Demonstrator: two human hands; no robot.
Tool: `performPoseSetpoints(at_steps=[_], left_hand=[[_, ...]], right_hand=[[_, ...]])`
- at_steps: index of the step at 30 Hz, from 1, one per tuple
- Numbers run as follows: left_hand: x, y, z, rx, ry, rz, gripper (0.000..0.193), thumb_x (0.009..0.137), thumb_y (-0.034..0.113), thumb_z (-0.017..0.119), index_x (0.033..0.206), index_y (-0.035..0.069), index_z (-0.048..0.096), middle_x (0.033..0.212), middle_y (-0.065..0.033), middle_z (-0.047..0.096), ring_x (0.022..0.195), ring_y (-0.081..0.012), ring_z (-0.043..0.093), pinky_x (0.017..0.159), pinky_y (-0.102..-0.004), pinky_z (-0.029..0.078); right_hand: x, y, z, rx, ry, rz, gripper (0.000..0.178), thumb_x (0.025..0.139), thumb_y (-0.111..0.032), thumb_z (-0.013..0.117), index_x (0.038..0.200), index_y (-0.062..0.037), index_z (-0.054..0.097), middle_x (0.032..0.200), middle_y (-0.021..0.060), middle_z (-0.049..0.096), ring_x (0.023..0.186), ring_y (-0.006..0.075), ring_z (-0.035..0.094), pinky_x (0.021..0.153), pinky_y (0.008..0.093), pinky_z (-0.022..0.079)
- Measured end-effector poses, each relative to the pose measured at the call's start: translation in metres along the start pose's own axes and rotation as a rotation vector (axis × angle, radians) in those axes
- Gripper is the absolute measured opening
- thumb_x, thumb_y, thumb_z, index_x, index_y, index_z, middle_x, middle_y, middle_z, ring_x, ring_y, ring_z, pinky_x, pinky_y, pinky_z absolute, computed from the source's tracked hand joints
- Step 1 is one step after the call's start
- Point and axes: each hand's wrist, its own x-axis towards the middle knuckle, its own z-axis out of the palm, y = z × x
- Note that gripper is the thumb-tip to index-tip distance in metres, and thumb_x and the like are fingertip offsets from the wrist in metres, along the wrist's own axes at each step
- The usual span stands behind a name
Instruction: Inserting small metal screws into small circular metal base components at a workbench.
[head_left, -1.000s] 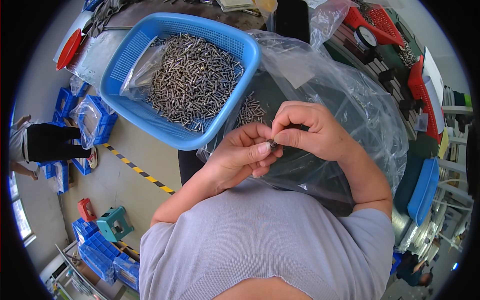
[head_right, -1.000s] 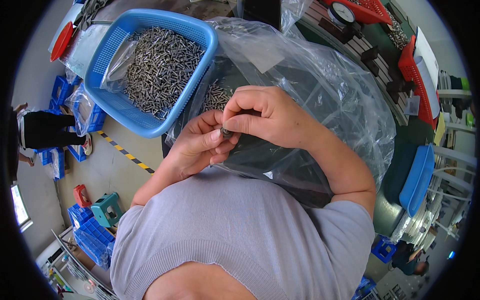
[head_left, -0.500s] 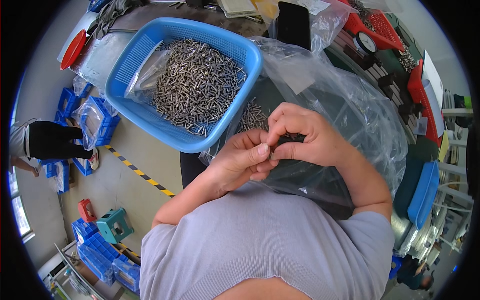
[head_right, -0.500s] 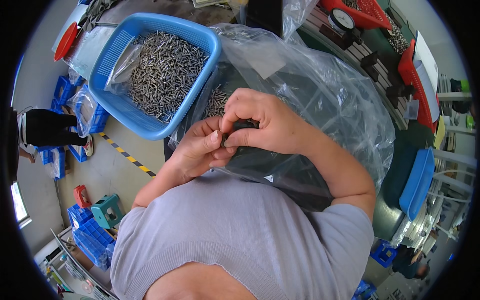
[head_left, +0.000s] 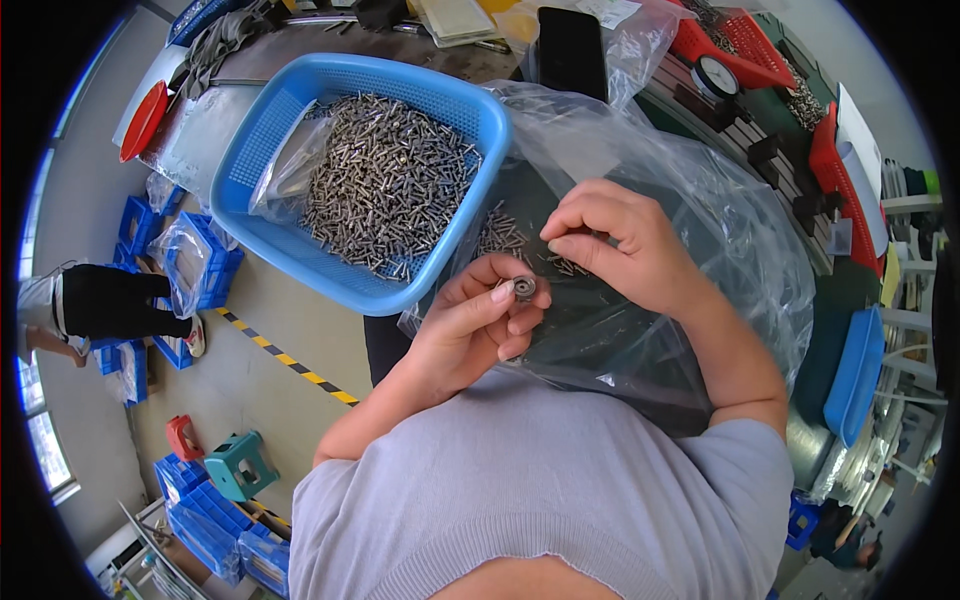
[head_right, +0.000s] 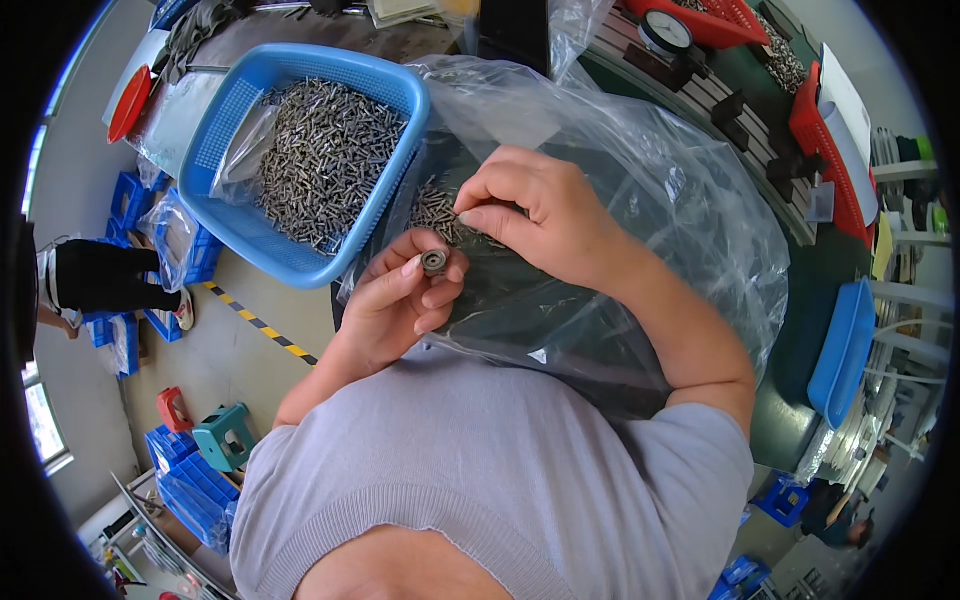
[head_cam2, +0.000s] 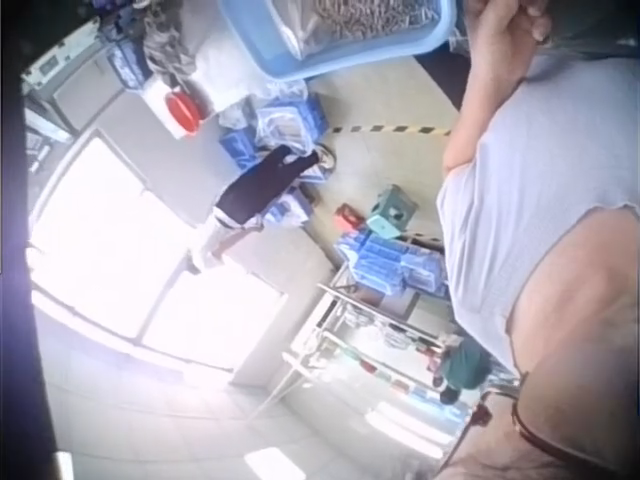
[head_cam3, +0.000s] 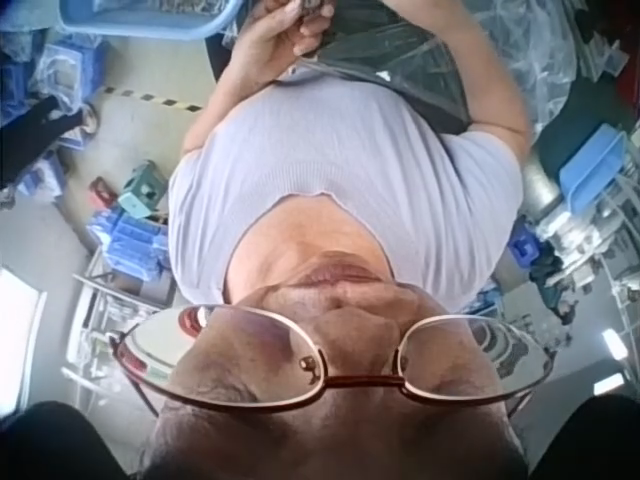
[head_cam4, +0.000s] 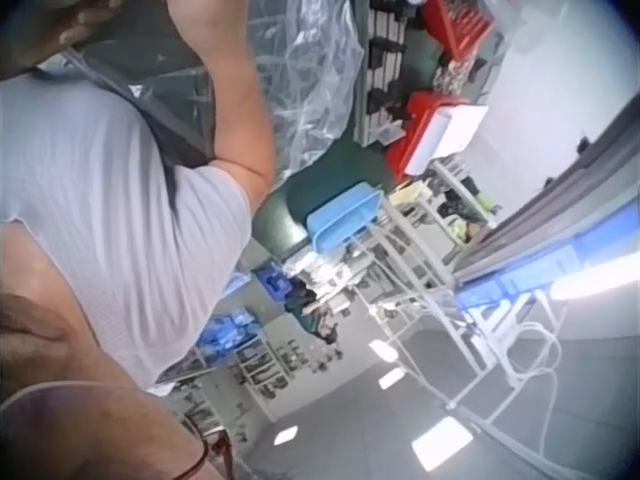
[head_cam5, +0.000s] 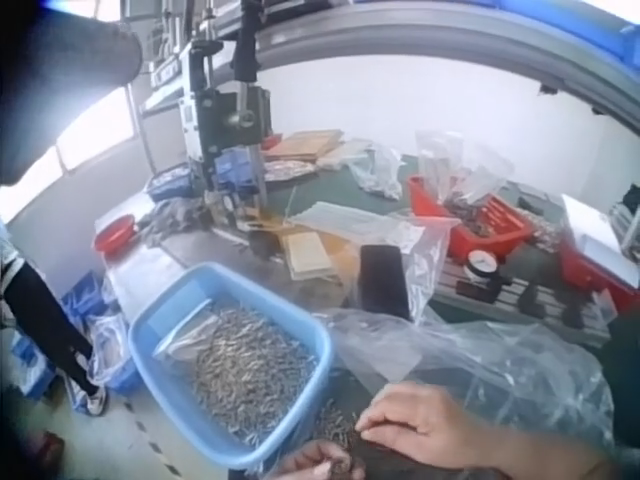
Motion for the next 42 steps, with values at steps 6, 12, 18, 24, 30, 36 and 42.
performPoseSetpoints(at_steps=[6,12,18,24,30,36,42], left_hand=[[0.001,0.002,-0.004,0.002,-0.064,-0.024,0.020,0.087,0.016,0.065,0.099,0.006,0.052,0.099,-0.0142,0.057,0.066,-0.0093,0.045,0.051,-0.0231,0.038],[0.000,0.000,-0.011,0.070,-0.167,-0.131,0.026,0.082,0.015,0.070,0.099,0.006,0.053,0.097,-0.0170,0.059,0.061,-0.0109,0.047,0.052,-0.0233,0.038],[0.000,0.002,-0.009,0.092,-0.155,-0.162,0.028,0.082,0.016,0.070,0.101,0.006,0.052,0.097,-0.0166,0.059,0.062,-0.0116,0.047,0.055,-0.0238,0.039],[0.002,-0.001,-0.009,-0.001,-0.122,-0.086,0.025,0.086,0.015,0.067,0.103,0.007,0.051,0.097,-0.0133,0.058,0.069,-0.0107,0.047,0.056,-0.0244,0.039],[0.000,0.000,-0.003,0.007,-0.046,-0.058,0.027,0.088,0.019,0.067,0.106,0.007,0.051,0.093,-0.0102,0.056,0.069,-0.0105,0.047,0.056,-0.0240,0.039],[0.001,0.000,-0.004,0.013,-0.036,-0.052,0.028,0.087,0.019,0.068,0.107,0.007,0.052,0.094,-0.0104,0.057,0.069,-0.0109,0.048,0.055,-0.0241,0.039],[0.000,-0.001,-0.005,0.011,-0.026,-0.050,0.029,0.087,0.019,0.068,0.107,0.006,0.051,0.094,-0.0095,0.059,0.070,-0.0110,0.050,0.055,-0.0244,0.040]], right_hand=[[-0.001,0.015,0.008,-0.355,-0.049,-0.211,0.019,0.068,-0.005,0.071,0.086,-0.0038,0.064,0.082,0.0084,0.058,0.078,0.0276,0.058,0.066,0.0363,0.047],[0.000,0.021,0.022,-0.495,-0.009,-0.264,0.021,0.064,-0.008,0.074,0.082,-0.0068,0.064,0.082,0.0064,0.058,0.078,0.0262,0.059,0.066,0.0372,0.047],[0.000,0.021,0.031,-0.515,0.021,-0.260,0.019,0.063,-0.007,0.073,0.079,-0.0071,0.062,0.079,0.0051,0.056,0.074,0.0262,0.057,0.063,0.0380,0.045],[0.001,0.021,0.022,-0.395,-0.002,-0.245,0.016,0.067,-0.004,0.071,0.079,-0.0047,0.061,0.075,0.0059,0.056,0.071,0.0235,0.057,0.062,0.0348,0.045],[-0.005,-0.004,0.010,0.066,0.049,-0.018,0.011,0.077,0.000,0.070,0.084,-0.0015,0.061,0.080,0.0053,0.060,0.069,0.0145,0.057,0.062,0.0251,0.045],[-0.004,-0.006,0.017,-0.002,0.034,-0.241,0.015,0.074,-0.001,0.073,0.082,-0.0039,0.061,0.079,0.0053,0.060,0.069,0.0191,0.057,0.061,0.0290,0.045],[-0.003,-0.007,0.018,-0.112,0.072,-0.399,0.018,0.070,-0.003,0.073,0.080,-0.0055,0.059,0.077,0.0063,0.059,0.067,0.0247,0.056,0.059,0.0342,0.044]])
